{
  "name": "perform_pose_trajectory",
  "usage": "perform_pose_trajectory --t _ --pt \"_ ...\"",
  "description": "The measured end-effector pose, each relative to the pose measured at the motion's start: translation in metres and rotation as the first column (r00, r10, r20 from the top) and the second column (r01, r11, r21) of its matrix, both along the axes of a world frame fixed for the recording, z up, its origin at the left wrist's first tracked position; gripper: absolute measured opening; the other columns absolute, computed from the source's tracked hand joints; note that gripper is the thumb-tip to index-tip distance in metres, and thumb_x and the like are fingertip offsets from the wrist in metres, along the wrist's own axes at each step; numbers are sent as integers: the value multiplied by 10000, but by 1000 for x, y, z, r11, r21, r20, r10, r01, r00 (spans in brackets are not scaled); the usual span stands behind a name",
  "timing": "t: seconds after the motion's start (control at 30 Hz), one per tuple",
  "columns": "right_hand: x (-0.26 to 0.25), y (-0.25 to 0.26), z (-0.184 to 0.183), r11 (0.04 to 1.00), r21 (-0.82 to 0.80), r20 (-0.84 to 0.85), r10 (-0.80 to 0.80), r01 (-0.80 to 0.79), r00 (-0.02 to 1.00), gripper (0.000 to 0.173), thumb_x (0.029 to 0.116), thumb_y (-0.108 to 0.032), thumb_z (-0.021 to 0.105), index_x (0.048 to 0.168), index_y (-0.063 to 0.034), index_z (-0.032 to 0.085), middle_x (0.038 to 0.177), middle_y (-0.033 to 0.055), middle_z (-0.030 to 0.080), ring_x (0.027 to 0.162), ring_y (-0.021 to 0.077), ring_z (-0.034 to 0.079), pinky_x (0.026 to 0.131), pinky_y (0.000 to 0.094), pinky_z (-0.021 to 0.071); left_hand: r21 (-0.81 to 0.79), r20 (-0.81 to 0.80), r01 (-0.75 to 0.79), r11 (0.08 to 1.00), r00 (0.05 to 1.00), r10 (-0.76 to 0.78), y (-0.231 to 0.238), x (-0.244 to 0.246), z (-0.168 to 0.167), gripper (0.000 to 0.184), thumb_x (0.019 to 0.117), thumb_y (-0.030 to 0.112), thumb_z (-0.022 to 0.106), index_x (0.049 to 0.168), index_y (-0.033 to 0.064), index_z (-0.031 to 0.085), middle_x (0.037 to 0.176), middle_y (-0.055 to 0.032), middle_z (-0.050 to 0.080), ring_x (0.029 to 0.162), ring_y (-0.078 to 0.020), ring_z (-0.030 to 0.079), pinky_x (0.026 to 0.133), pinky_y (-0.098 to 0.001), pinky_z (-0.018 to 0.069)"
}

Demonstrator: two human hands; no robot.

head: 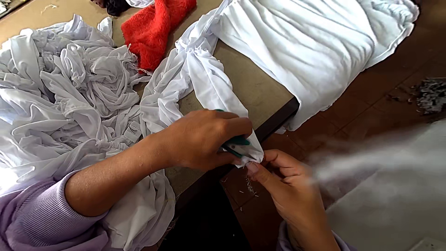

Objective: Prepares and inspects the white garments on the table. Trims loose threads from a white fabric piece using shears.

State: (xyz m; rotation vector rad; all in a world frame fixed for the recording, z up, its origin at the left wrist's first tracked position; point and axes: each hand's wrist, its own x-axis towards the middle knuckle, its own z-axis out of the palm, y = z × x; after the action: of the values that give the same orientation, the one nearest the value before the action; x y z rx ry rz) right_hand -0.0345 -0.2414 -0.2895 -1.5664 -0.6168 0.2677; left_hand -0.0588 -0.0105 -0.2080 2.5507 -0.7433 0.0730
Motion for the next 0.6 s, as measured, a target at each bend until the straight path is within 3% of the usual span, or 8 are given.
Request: perform_pose_trajectory --t 0.2,0.33,0.6 --pt "4 -1 4 977 181 -99 129 -110 987 100 978 -298 682 1034 -223 715 863 -90 683 764 -6 653 703 139 559 197 350 -39 980 936 -32 3 -6 16 249 970 282 653 1103 101 760 897 -46 716 833 -223 646 703 -389 441" --pt "4 -1 7 972 206 -118 137 -110 984 106 980 -321 676 1039 -241 713 858 -102 678 754 -14 645 699 131 551 214 387 -34 976 921 -52 -1 -9 17 239 1015 240 595 1106 104 770 882 -47 716 811 -218 629 714 -381 423" --pt "4 2 7 962 230 -104 173 -146 979 122 993 -301 663 1078 -230 715 902 -95 683 790 -11 647 719 133 550 181 349 4 984 935 -68 -3 -8 14 254 1003 280 631 1118 101 771 902 -42 721 837 -205 638 731 -368 437"
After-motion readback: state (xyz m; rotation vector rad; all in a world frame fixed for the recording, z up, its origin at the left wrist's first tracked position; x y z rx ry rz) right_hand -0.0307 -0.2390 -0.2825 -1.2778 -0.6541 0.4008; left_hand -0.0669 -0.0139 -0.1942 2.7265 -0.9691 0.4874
